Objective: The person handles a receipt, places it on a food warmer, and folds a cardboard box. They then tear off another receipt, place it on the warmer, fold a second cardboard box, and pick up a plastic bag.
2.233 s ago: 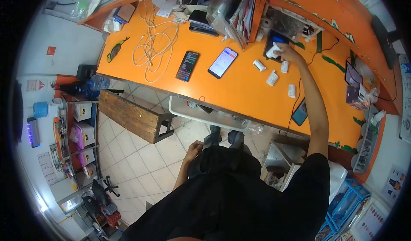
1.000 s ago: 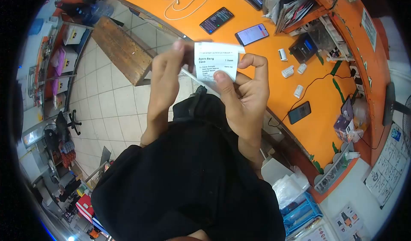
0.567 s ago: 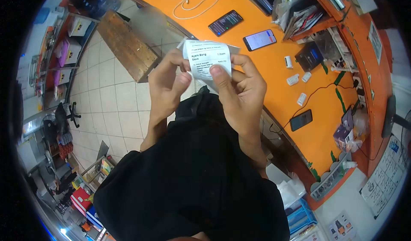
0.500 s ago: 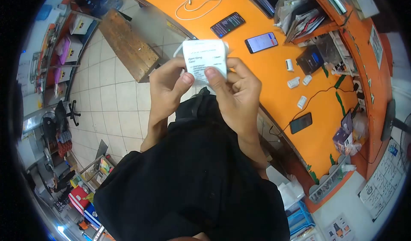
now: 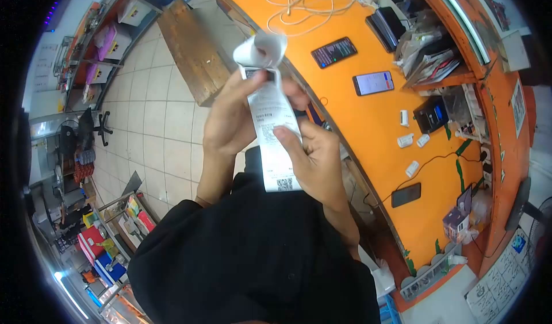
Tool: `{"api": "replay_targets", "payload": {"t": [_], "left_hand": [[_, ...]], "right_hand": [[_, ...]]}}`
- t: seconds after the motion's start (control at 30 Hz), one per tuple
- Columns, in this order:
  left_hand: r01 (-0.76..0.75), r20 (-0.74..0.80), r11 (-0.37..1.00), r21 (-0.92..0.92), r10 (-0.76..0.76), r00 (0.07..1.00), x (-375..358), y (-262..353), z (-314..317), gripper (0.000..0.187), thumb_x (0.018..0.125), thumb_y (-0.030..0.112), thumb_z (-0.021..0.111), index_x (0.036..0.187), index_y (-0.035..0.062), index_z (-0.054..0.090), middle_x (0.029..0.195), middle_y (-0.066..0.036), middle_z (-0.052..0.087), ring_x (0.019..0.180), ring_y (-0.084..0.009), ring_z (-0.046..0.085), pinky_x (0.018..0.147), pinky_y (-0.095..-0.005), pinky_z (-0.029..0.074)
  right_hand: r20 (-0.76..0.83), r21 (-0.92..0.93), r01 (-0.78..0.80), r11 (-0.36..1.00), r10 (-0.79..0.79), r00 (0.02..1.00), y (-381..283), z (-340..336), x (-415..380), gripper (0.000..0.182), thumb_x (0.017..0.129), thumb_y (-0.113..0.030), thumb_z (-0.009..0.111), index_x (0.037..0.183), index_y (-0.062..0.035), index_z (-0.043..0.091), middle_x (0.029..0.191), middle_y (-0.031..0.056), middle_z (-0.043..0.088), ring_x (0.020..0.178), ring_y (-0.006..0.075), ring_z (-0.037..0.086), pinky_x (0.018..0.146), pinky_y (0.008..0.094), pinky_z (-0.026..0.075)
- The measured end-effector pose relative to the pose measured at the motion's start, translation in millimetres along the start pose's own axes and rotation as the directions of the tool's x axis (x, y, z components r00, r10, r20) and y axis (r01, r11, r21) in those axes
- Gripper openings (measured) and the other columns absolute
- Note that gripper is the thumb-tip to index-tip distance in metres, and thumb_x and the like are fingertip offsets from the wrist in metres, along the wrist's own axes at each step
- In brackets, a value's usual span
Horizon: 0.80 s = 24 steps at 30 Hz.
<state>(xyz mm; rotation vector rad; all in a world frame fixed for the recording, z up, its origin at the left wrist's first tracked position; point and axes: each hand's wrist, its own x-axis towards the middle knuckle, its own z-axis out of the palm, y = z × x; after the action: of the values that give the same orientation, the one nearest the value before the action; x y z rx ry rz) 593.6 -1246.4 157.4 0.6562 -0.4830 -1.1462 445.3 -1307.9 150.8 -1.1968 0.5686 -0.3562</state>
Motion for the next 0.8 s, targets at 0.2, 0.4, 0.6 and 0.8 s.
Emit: {"api": "replay_targets", "payload": {"t": [0.2, 0.4, 0.6, 0.8], "left_hand": [[-0.306, -0.084, 0.909, -0.285, 0.294, 0.952, 7, 26, -2, 0.059, 0.093, 0.005, 0.05, 0.144, 0.0067, 0.02, 0.103, -0.018, 0.06, 0.08, -0.0232, 0.063, 0.072, -0.0381, 0.055], [-0.315, -0.063, 0.949, 0.026, 0.316, 0.947, -3, 7, 12, 0.067, 0.09, 0.001, 0.053, 0.146, 0.0057, 0.017, 0.097, -0.017, 0.061, 0.08, -0.0227, 0.062, 0.074, -0.038, 0.053], [-0.172, -0.199, 0.96, 0.222, 0.217, 0.956, -25, -10, 35, 0.055, 0.09, 0.007, 0.053, 0.137, -0.0077, 0.03, 0.106, -0.019, 0.062, 0.096, -0.0259, 0.062, 0.086, -0.0381, 0.049], [0.078, -0.171, 0.875, 0.478, 0.005, 0.985, -33, -7, 14, 0.021, 0.088, 0.01, 0.067, 0.102, -0.0057, 0.067, 0.096, -0.009, 0.07, 0.089, -0.0131, 0.064, 0.081, -0.028, 0.05]], "right_hand": [[0.131, -0.097, -0.053, 0.994, 0.066, 0.989, 12, -10, -6, 0.023, 0.094, -0.012, 0.059, 0.104, 0.0083, 0.062, 0.075, 0.0066, 0.066, 0.062, 0.003, 0.055, 0.052, 0.0194, 0.042], [0.223, -0.348, 0.306, 0.886, -0.239, 0.945, -6, -6, 0, 0.03, 0.09, -0.02, 0.065, 0.106, 0.0048, 0.06, 0.087, 0.0152, 0.063, 0.081, 0.0147, 0.058, 0.072, 0.0317, 0.047], [-0.117, -0.214, 0.381, 0.899, -0.411, 0.904, 1, 8, 7, 0.021, 0.094, -0.016, 0.06, 0.091, 0.0047, 0.057, 0.072, 0.0056, 0.055, 0.067, 0.0087, 0.049, 0.059, 0.0266, 0.039], [-0.081, -0.421, 0.488, 0.765, -0.567, 0.819, 6, 7, 5, 0.017, 0.092, -0.006, 0.057, 0.08, 0.0035, 0.052, 0.061, 0.0131, 0.045, 0.05, 0.017, 0.043, 0.048, 0.0308, 0.034]]}}
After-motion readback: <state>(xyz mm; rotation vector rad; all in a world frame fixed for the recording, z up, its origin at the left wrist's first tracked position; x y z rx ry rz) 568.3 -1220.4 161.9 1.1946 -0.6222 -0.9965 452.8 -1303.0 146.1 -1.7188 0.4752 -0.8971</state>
